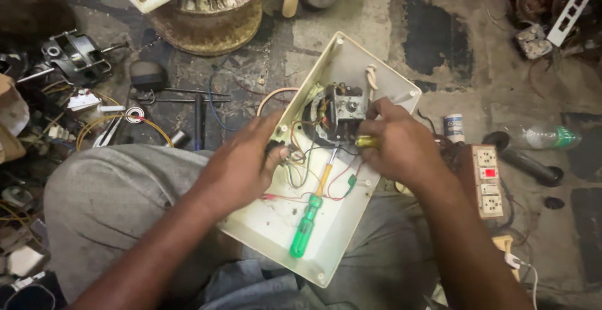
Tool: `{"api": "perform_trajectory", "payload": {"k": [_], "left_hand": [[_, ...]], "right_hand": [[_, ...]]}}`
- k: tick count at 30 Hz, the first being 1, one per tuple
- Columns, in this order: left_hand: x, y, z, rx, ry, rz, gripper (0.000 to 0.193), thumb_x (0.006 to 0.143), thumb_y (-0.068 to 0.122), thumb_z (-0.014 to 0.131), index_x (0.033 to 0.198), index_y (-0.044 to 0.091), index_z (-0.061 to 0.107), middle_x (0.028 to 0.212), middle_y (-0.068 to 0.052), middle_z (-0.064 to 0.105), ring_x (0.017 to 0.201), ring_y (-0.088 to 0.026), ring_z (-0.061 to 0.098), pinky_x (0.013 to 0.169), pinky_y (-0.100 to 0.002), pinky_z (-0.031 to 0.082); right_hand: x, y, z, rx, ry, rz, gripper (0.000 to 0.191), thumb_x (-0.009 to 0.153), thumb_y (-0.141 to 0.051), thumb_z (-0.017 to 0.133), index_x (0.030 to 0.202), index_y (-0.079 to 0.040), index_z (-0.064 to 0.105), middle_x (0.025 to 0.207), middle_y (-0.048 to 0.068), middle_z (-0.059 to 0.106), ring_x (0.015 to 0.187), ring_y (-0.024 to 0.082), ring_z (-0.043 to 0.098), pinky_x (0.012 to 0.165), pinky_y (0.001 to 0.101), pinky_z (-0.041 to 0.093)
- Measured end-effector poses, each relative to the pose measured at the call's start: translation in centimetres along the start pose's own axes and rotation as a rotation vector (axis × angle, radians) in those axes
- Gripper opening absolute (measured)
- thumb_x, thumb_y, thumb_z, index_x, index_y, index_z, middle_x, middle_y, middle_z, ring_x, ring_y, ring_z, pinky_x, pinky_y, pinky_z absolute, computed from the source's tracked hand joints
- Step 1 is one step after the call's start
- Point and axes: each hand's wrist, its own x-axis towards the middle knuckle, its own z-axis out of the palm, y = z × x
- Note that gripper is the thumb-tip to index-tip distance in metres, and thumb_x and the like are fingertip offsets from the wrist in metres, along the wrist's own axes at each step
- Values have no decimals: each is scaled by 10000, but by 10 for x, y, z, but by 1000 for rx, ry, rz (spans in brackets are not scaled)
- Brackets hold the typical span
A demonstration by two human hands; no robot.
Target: The person sits on the floor and uses a screwdriver to adjust and tighten screws on a small motor inside a white box. They manipulate wires and components within the box, occasionally reaching for tools and parts from the surrounding clutter.
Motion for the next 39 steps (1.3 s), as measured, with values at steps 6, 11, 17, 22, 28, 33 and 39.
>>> {"api": "perform_trajectory", "payload": {"k": [6, 11, 17, 22, 28, 33, 39], "left_hand": [[19, -7, -13, 62, -66, 67, 606, 946, 270, 653, 1492, 108, 447, 1404, -246, 547, 1297, -430, 521, 1072, -471, 410], [31, -18, -22, -75, -116, 150, 586, 952, 252, 654, 1481, 72, 477, 1452, -214, 556, 1340, -362, 532, 1099, -424, 400], [31, -23, -20, -95, -122, 126, 604, 935, 249, 666, 1480, 59, 488, 1479, -200, 546, 1361, -336, 527, 1115, -401, 397], [32, -21, -20, -22, -103, 129, 615, 935, 256, 695, 1471, 36, 487, 1493, -225, 519, 1386, -360, 490, 1125, -410, 370], [30, -14, -23, -58, -123, 87, 622, 923, 256, 681, 1480, 55, 488, 1502, -202, 530, 1389, -332, 513, 1131, -388, 388], [28, 9, -28, 206, -88, -64, 683, 912, 309, 721, 1522, 140, 465, 1490, -249, 451, 1361, -393, 445, 1088, -451, 367], [33, 57, 20, 422, 176, 116, 855, 858, 384, 802, 1519, 88, 348, 1533, -241, 387, 1436, -432, 351, 1170, -570, 309]], "right_hand": [[7, 12, 2, 102, -113, 84, 263, 684, -205, 832, 925, -108, 790, 1046, 95, 663, 886, 318, 679, 790, 426, 548], [4, 15, 3, 166, -86, 59, 168, 690, -146, 793, 848, -90, 785, 914, 95, 684, 910, 304, 678, 801, 420, 545], [7, 14, 6, 181, -107, 144, 152, 691, -136, 784, 838, -96, 782, 924, 92, 693, 891, 308, 680, 795, 417, 546], [-3, 7, -5, 201, 52, 29, 151, 775, -128, 743, 920, -107, 781, 966, 102, 718, 920, 312, 687, 825, 436, 548], [-46, 14, -17, 460, 635, 395, 239, 1022, -232, 608, 957, -47, 745, 910, 156, 707, 776, 268, 699, 695, 417, 535], [-72, 12, -13, 876, 643, 462, 103, 999, -145, 638, 1004, -46, 667, 901, 73, 696, 773, 114, 666, 679, 279, 546], [-69, -1, 1, 540, 452, 164, 175, 852, -78, 814, 979, -29, 704, 920, 76, 765, 817, 118, 747, 704, 267, 600]]}}
